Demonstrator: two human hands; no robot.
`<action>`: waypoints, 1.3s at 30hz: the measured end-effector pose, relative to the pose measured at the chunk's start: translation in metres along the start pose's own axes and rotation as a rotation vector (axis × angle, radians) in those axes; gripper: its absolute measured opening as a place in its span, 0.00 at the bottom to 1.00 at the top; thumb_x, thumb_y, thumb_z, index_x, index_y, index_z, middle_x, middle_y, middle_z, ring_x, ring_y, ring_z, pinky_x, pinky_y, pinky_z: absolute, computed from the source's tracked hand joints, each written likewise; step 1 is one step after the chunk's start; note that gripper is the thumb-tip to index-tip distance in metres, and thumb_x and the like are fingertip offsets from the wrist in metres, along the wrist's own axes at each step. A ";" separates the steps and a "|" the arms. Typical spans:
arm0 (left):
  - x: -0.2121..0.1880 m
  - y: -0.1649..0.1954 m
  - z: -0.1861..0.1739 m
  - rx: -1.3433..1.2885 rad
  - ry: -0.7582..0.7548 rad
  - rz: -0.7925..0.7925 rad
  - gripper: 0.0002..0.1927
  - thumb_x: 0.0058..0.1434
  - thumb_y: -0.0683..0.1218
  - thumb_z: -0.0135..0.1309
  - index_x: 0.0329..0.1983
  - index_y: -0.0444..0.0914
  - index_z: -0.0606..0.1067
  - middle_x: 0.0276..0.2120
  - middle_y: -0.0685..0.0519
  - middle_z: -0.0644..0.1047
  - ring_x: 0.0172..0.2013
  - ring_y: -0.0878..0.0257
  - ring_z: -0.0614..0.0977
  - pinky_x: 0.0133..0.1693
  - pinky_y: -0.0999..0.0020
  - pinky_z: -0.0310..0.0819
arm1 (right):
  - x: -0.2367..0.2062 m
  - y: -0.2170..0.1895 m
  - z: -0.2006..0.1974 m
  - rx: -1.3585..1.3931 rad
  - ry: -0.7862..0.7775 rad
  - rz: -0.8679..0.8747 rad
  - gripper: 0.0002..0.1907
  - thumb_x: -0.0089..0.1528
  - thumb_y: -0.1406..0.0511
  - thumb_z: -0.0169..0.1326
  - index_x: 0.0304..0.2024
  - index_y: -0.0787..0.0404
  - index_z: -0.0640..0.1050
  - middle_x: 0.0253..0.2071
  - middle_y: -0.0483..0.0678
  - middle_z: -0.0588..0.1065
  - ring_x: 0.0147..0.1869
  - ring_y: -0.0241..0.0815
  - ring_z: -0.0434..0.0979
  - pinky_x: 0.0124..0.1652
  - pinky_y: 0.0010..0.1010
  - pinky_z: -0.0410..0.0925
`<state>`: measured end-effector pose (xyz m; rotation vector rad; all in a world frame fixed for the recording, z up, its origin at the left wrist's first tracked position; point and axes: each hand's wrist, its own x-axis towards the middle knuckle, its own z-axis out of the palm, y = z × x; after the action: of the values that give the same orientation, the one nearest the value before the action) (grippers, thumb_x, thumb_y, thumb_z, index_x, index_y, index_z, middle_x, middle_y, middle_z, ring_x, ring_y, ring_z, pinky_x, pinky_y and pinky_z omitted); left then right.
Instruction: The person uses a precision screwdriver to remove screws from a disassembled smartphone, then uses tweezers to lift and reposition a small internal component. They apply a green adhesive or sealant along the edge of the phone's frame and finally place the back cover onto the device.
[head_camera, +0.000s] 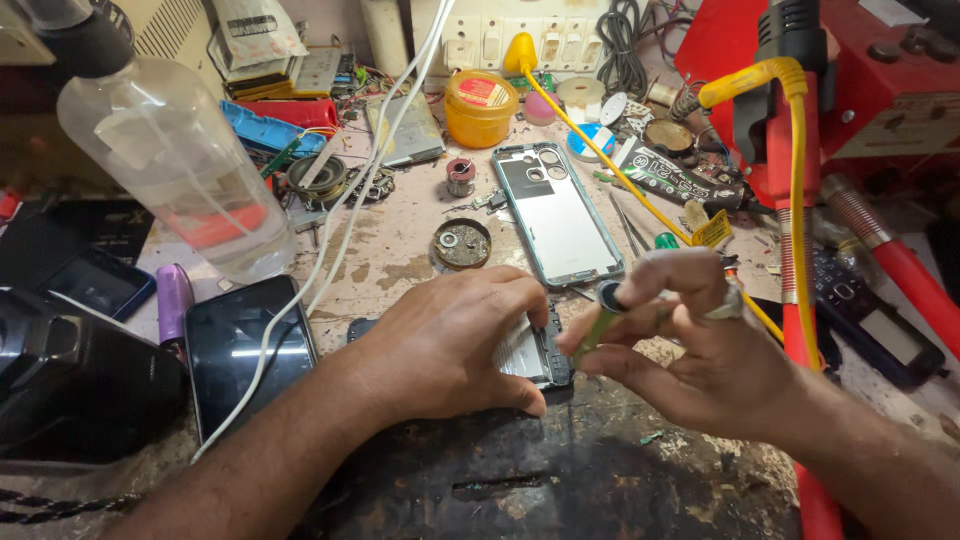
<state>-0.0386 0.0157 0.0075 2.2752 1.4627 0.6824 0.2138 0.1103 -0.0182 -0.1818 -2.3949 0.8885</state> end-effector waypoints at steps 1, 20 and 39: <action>0.000 0.000 0.001 -0.004 0.001 -0.007 0.32 0.40 0.58 0.73 0.43 0.41 0.74 0.43 0.49 0.78 0.50 0.50 0.79 0.47 0.54 0.73 | 0.001 -0.001 -0.002 -0.006 0.006 0.000 0.34 0.62 0.72 0.65 0.54 0.53 0.53 0.45 0.48 0.78 0.48 0.36 0.89 0.46 0.25 0.80; 0.000 0.001 0.002 -0.020 0.031 -0.012 0.30 0.40 0.57 0.73 0.43 0.42 0.76 0.41 0.50 0.79 0.47 0.50 0.81 0.44 0.54 0.74 | 0.010 -0.006 -0.008 -0.107 -0.005 0.022 0.34 0.58 0.73 0.65 0.54 0.55 0.56 0.46 0.50 0.60 0.47 0.41 0.88 0.43 0.28 0.79; 0.002 0.003 0.002 0.020 -0.009 -0.042 0.30 0.39 0.58 0.74 0.41 0.41 0.76 0.40 0.49 0.79 0.48 0.50 0.80 0.45 0.54 0.74 | -0.003 0.001 -0.001 -0.053 0.008 -0.046 0.35 0.59 0.73 0.65 0.52 0.53 0.53 0.42 0.45 0.67 0.48 0.40 0.89 0.40 0.22 0.79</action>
<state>-0.0345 0.0160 0.0073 2.2528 1.5154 0.6464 0.2164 0.1103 -0.0196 -0.1498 -2.4069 0.8029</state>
